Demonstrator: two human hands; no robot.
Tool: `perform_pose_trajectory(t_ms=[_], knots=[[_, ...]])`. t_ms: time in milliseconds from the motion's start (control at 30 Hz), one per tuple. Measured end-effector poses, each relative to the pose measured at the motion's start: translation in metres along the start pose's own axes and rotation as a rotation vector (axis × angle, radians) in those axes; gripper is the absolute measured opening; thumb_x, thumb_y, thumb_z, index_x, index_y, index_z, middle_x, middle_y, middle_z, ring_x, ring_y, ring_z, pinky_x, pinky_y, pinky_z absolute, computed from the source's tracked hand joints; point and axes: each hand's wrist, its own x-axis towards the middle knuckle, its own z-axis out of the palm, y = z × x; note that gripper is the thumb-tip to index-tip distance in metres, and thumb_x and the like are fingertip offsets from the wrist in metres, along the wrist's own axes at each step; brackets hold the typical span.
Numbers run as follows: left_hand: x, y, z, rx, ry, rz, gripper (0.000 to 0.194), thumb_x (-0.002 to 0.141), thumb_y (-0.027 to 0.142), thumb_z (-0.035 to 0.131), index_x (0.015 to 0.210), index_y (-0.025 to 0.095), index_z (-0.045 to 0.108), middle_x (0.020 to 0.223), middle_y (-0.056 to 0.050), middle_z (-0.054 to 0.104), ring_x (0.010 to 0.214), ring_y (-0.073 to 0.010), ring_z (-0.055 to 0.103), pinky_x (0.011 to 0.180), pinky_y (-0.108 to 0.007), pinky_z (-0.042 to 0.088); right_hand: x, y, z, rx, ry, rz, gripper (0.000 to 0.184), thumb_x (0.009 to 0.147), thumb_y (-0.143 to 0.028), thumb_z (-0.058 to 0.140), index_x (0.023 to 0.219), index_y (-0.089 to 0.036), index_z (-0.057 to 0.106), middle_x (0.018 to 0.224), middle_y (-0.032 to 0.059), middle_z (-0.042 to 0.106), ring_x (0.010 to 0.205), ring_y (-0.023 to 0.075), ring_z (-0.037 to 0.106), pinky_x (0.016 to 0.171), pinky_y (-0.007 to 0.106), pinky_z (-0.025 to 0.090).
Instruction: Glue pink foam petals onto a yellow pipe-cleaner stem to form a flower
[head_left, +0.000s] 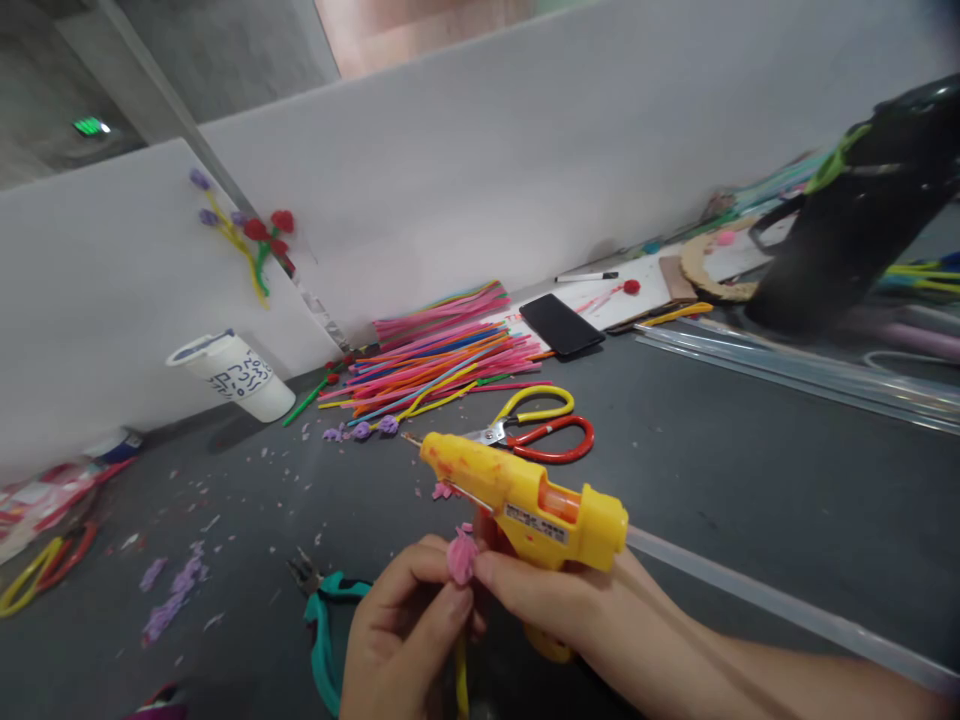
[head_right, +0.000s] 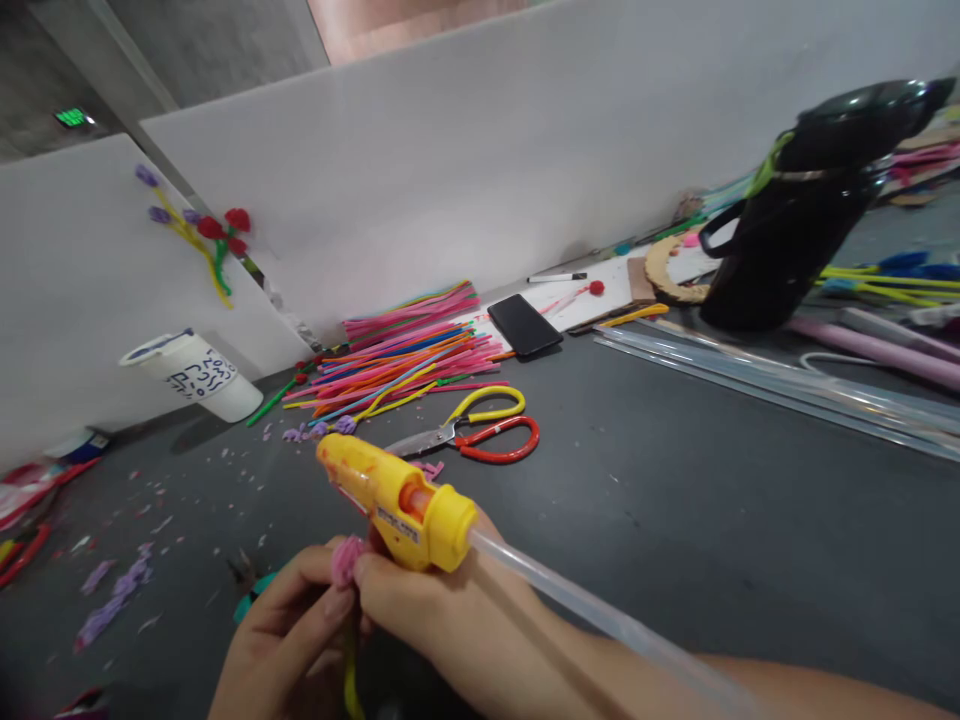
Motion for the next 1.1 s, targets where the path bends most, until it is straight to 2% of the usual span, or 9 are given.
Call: perform_pose_trajectory(t_ms=[167, 367, 667, 1100], knots=[[0.0007, -0.0011, -0.0004, -0.008, -0.021, -0.003, 0.02, 0.054, 0.032, 0.088, 0.061, 0.02, 0.074, 0.059, 0.002, 0.061, 0.054, -0.0088, 0.053, 0.055, -0.018, 0.042, 0.0001, -0.0005, 0.0005, 0.023, -0.005, -0.011, 0.008, 0.082, -0.026, 0.057, 0.078, -0.019, 0.055, 0.073, -0.0026, 0.049, 0.068, 0.0112, 0.045, 0.063, 0.02, 0.041], [0.0011, -0.0018, -0.0003, 0.024, -0.041, 0.054, 0.017, 0.057, 0.032, 0.086, 0.06, 0.021, 0.074, 0.058, 0.002, 0.06, 0.056, -0.0095, 0.052, 0.057, -0.018, 0.043, -0.0005, -0.0027, 0.0002, -0.022, -0.032, -0.031, 0.011, 0.082, -0.024, 0.055, 0.074, -0.019, 0.05, 0.07, -0.0039, 0.046, 0.064, 0.01, 0.042, 0.058, 0.019, 0.037], [0.0013, -0.001, -0.0007, 0.026, -0.039, 0.016, 0.019, 0.056, 0.033, 0.087, 0.061, 0.02, 0.073, 0.059, 0.002, 0.061, 0.055, -0.0087, 0.052, 0.055, -0.018, 0.043, 0.0002, 0.0027, -0.0009, 0.0, -0.026, -0.037, 0.007, 0.085, -0.023, 0.052, 0.079, -0.019, 0.051, 0.072, -0.0031, 0.046, 0.065, 0.0108, 0.041, 0.062, 0.021, 0.039], [0.0027, -0.0003, -0.0015, -0.004, -0.026, -0.02, 0.02, 0.054, 0.032, 0.087, 0.061, 0.019, 0.073, 0.058, 0.002, 0.059, 0.054, -0.009, 0.052, 0.055, -0.019, 0.042, -0.001, 0.0027, -0.0001, -0.011, 0.032, -0.009, 0.006, 0.08, -0.024, 0.058, 0.08, -0.019, 0.057, 0.073, -0.0023, 0.053, 0.067, 0.0117, 0.05, 0.065, 0.022, 0.045]])
